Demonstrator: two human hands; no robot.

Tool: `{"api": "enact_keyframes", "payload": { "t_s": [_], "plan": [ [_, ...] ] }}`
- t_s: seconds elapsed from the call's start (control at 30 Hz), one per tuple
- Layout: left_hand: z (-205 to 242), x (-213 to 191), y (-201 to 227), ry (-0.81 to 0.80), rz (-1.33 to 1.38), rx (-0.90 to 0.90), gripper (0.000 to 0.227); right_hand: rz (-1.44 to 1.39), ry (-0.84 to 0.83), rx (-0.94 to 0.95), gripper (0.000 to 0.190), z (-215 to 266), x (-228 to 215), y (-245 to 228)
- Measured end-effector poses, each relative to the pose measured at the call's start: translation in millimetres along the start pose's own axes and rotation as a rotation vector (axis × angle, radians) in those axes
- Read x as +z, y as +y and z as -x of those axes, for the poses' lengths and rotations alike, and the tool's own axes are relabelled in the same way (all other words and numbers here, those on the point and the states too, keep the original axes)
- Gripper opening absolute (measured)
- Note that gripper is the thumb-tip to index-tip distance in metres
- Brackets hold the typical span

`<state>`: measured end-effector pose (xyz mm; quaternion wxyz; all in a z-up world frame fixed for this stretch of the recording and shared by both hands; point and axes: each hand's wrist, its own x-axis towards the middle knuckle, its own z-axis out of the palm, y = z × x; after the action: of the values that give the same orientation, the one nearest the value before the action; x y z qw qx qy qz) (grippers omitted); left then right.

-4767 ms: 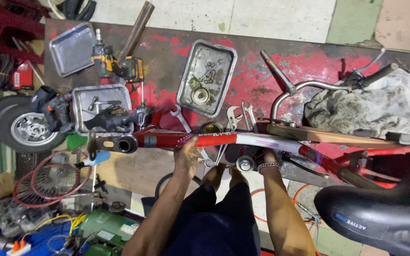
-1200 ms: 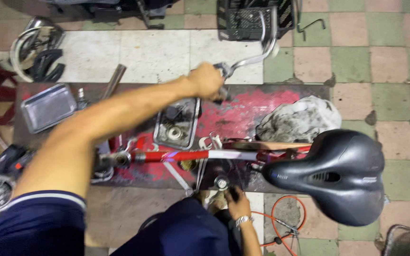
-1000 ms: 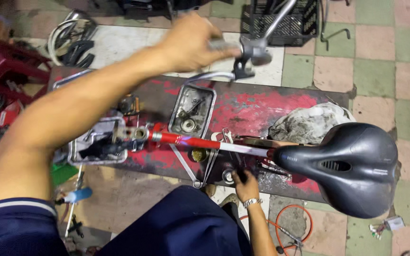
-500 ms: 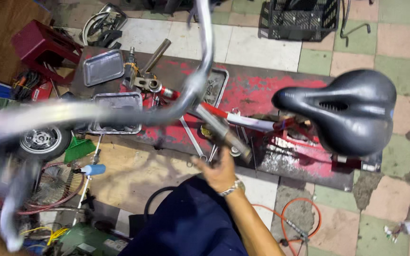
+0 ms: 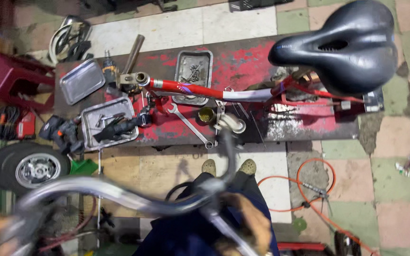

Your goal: The person works on the head tube and fork assembly of a bicycle frame using a large wrench and by hand, eventually fitting the handlebars into the stem.

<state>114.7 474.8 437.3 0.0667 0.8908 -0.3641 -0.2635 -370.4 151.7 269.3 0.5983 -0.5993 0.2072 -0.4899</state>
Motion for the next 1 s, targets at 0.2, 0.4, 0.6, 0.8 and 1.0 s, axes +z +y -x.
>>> {"api": "enact_keyframes", "payload": {
  "t_s": [0.2,0.4,0.6,0.8,1.0],
  "plan": [
    [-163,229,99,-0.755,0.351,0.256,0.048,-0.302,0.881,0.391,0.056,77,-22,58],
    [-201,413,258,-1.013,-0.061,0.978,0.053,-0.531,1.373,0.382,0.041,142,-136,142],
    [-323,611,318,-0.621,-0.332,0.576,0.051,-0.131,1.498,0.390,0.034,195,-204,204],
    [-458,765,332,0.101,-0.665,1.120,0.038,-0.106,1.452,0.411,0.028,245,-217,232],
    [-521,806,333,0.087,-0.969,1.425,0.027,0.186,1.338,0.693,0.024,265,-234,220]
  ]
}}
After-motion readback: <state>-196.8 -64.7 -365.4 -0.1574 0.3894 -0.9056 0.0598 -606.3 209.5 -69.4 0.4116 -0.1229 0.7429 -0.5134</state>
